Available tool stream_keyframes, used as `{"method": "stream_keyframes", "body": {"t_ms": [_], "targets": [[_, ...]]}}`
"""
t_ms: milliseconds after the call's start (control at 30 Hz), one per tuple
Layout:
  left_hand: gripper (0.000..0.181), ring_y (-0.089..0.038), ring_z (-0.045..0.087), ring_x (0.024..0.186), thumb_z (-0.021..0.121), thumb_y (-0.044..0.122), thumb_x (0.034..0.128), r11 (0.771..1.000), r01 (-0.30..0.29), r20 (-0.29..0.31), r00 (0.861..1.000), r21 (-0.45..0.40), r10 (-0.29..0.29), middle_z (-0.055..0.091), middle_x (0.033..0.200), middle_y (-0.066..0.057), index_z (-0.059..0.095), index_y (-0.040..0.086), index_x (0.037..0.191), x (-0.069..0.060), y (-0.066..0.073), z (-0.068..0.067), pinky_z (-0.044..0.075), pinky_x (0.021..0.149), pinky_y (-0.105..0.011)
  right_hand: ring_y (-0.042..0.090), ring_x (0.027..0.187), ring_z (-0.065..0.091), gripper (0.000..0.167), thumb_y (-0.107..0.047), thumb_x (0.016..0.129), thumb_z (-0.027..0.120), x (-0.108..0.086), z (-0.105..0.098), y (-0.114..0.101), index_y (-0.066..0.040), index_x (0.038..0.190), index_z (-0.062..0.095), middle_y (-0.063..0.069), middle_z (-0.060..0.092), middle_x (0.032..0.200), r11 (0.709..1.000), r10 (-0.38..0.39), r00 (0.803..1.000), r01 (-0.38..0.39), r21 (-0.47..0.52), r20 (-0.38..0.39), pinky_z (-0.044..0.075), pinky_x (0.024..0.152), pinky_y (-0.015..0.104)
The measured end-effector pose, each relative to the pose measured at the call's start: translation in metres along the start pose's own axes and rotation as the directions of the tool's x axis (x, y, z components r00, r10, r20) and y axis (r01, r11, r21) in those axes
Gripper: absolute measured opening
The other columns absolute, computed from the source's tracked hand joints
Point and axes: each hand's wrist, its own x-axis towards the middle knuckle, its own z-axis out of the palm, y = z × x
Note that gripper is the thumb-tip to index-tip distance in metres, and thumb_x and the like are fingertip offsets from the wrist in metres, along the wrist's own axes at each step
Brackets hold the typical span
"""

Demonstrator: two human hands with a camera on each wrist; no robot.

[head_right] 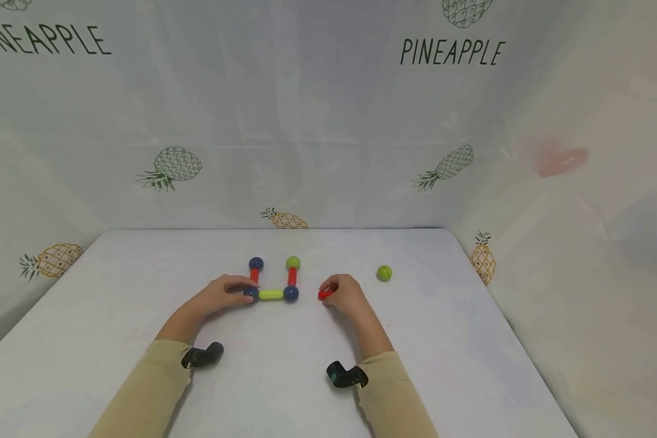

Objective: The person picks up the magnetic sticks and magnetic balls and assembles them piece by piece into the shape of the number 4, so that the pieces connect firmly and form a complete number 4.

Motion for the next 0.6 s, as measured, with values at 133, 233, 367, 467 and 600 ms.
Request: {"method": "stream_keyframes", "body": {"t_ms": [133, 233, 367, 467, 600], "targets": [[0.035, -0.028, 0.043, 0.117, 0.079, 0.043, 0.0799, 1.000, -0.004, 0.000, 1.000, -0.004, 0.004, 0.056, 0.123, -0.005, 0.072, 0.029, 0.111, 0.003, -0.001, 0.001, 0.032, 0.100, -0.060, 0.022, 0.087, 0.053, 0.020, -0.002, 0.079, 0.078, -0.002, -0.003, -0.002, -0.010, 0.096, 0.072, 0.005, 0.060, 0.092, 1.000, 0.018, 1.000, -0.018, -0.001, 0.017, 0.047, 0.078, 0.036], [0.034, -0.030, 0.043, 0.119, 0.079, 0.042, 0.0808, 1.000, -0.017, -0.003, 1.000, 0.001, 0.017, 0.056, 0.125, -0.006, 0.072, 0.028, 0.112, 0.003, -0.003, 0.002, 0.031, 0.102, -0.061, 0.022, 0.087, 0.052, 0.020, -0.005, 0.080, 0.079, -0.003, -0.004, -0.006, -0.010, 0.098, 0.071, 0.005, 0.059, 0.093, 1.000, 0.021, 0.999, -0.021, -0.002, 0.045, 0.047, 0.076, 0.034], [0.033, -0.030, 0.045, 0.118, 0.078, 0.038, 0.0819, 0.999, -0.037, -0.009, 0.999, 0.009, 0.037, 0.058, 0.125, -0.006, 0.072, 0.027, 0.112, 0.001, -0.006, 0.001, 0.032, 0.101, -0.060, 0.022, 0.085, 0.052, 0.020, -0.006, 0.081, 0.077, -0.004, -0.004, -0.012, -0.010, 0.100, 0.071, 0.006, 0.058, 0.093, 1.000, 0.006, 0.996, -0.006, 0.004, 0.084, 0.047, 0.071, 0.031], [0.033, -0.029, 0.045, 0.116, 0.078, 0.038, 0.0822, 0.998, -0.057, -0.006, 0.998, 0.008, 0.057, 0.059, 0.123, -0.006, 0.072, 0.026, 0.112, -0.001, -0.005, 0.001, 0.033, 0.100, -0.059, 0.021, 0.083, 0.052, 0.019, -0.004, 0.082, 0.076, -0.006, -0.005, -0.016, -0.010, 0.099, 0.070, 0.006, 0.058, 0.091, 1.000, 0.001, 0.996, -0.002, 0.014, 0.085, 0.046, 0.068, 0.029], [0.034, -0.030, 0.046, 0.116, 0.078, 0.038, 0.0819, 0.997, -0.071, -0.002, 0.997, 0.000, 0.071, 0.059, 0.123, -0.006, 0.072, 0.025, 0.113, -0.002, -0.003, 0.000, 0.033, 0.100, -0.059, 0.021, 0.080, 0.054, 0.018, -0.005, 0.083, 0.075, -0.008, -0.006, -0.021, -0.009, 0.099, 0.069, 0.006, 0.058, 0.090, 0.999, 0.005, 0.997, -0.008, 0.036, 0.081, 0.047, 0.066, 0.029]]}}
